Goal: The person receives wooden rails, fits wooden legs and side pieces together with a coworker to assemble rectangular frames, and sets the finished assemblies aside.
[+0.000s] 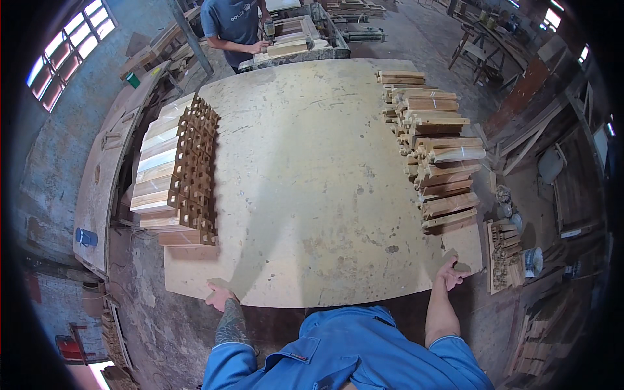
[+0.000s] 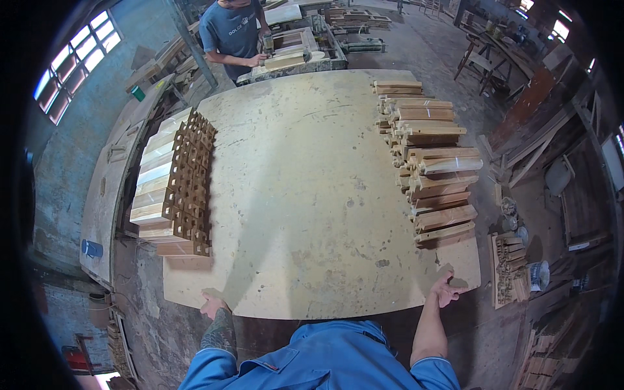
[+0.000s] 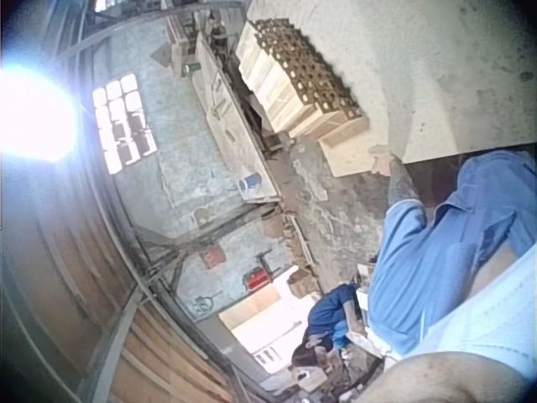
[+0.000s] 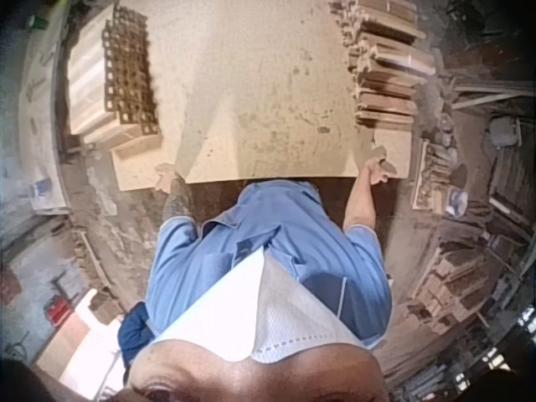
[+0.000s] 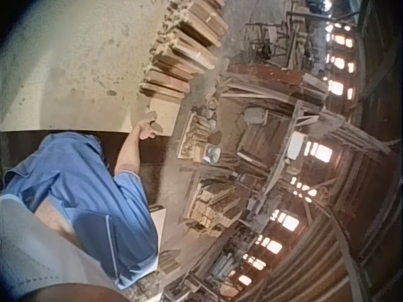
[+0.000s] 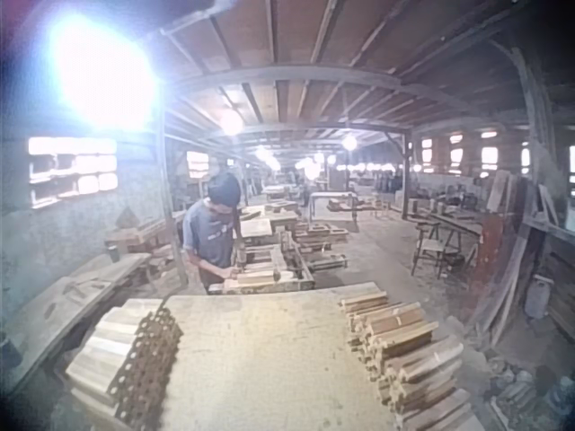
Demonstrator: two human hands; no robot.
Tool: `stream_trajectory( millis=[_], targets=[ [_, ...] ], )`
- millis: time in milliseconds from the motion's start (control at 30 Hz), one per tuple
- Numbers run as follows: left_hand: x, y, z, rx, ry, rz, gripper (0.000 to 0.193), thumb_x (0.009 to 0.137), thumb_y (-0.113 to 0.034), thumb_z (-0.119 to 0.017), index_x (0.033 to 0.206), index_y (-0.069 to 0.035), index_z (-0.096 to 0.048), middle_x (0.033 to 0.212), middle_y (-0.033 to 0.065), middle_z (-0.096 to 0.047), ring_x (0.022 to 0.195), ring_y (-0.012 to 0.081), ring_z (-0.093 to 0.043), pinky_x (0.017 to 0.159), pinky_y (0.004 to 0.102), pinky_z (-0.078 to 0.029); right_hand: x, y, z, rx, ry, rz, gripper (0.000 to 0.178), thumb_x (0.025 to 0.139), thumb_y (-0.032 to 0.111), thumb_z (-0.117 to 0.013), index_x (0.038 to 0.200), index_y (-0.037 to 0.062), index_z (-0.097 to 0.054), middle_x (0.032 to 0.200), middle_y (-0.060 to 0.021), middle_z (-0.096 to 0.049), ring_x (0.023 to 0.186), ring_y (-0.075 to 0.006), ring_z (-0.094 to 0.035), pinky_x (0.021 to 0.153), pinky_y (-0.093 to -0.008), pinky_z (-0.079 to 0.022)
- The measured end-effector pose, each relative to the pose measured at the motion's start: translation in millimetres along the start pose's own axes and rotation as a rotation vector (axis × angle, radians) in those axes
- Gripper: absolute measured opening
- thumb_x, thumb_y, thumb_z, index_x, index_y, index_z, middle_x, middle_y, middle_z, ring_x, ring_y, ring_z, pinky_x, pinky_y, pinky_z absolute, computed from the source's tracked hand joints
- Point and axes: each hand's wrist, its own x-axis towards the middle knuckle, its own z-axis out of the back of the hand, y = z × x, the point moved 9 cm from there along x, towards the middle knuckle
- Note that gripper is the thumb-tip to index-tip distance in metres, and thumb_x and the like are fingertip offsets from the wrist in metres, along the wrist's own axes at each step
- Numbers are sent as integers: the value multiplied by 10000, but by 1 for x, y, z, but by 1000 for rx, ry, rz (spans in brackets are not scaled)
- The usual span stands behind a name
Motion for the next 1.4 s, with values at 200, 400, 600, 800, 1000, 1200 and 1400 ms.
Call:
stream_trajectory(
  millis=[200,400,600,800,1000,1200,1400],
  targets=[
    [-2,-1,2,0,4,7,828,884,-682,-409,1206,80,-378,1079,349,-606,1021,471,-616,882,525,-495,-10,4,15,-38,153,-113,1059,745,736,-490,1530,108,-157,1211,-242,-521,995,-361,-624,784,-430,-523],
    [0,2,-7,32,105,42,946,842,-729,-429,1251,117,-319,1129,355,-583,1040,459,-616,901,495,-497,-1,-7,3,-9,240,-221,1112,721,781,-495,1542,146,-96,1382,-281,-424,1132,-393,-567,895,-468,-492],
    [11,16,-41,-3,85,90,936,798,-720,-497,1346,17,-316,1142,300,-600,1071,441,-609,891,516,-481,2,25,8,-84,300,300,997,776,717,-548,1505,105,-251,1365,-272,-445,1249,-380,-481,1034,-505,-374],
    [6,17,-28,-584,95,-83,842,854,-671,-501,1292,40,-392,1231,256,-580,1180,400,-539,1009,428,-407,-285,183,88,714,1571,962,457,993,212,-512,1372,-32,-442,1237,-164,-577,1170,-224,-547,980,-331,-441],
    [-156,26,-29,-1143,797,312,504,1002,-515,-374,1078,-76,-609,1092,65,-595,1060,172,-514,980,328,-381,-540,161,221,652,2117,1696,504,961,165,-535,1414,-13,-403,1393,-182,-483,1276,-252,-469,1080,-366,-348],
    [-176,-3,26,-1559,834,282,719,973,-626,-296,1451,-94,-378,1419,133,-453,1303,238,-426,1110,367,-298,-650,99,133,135,2512,1636,628,970,444,-420,1441,31,-376,1419,-144,-456,1289,-252,-446,1086,-362,-316],
    [-150,-7,57,-1082,456,-419,500,996,-404,-435,1354,-63,-508,1372,143,-521,1296,279,-449,1095,391,-331,-673,32,122,-589,2909,477,694,942,639,-351,1416,133,-377,1413,-61,-426,1294,-259,-423,1083,-410,-325]
  ],
)
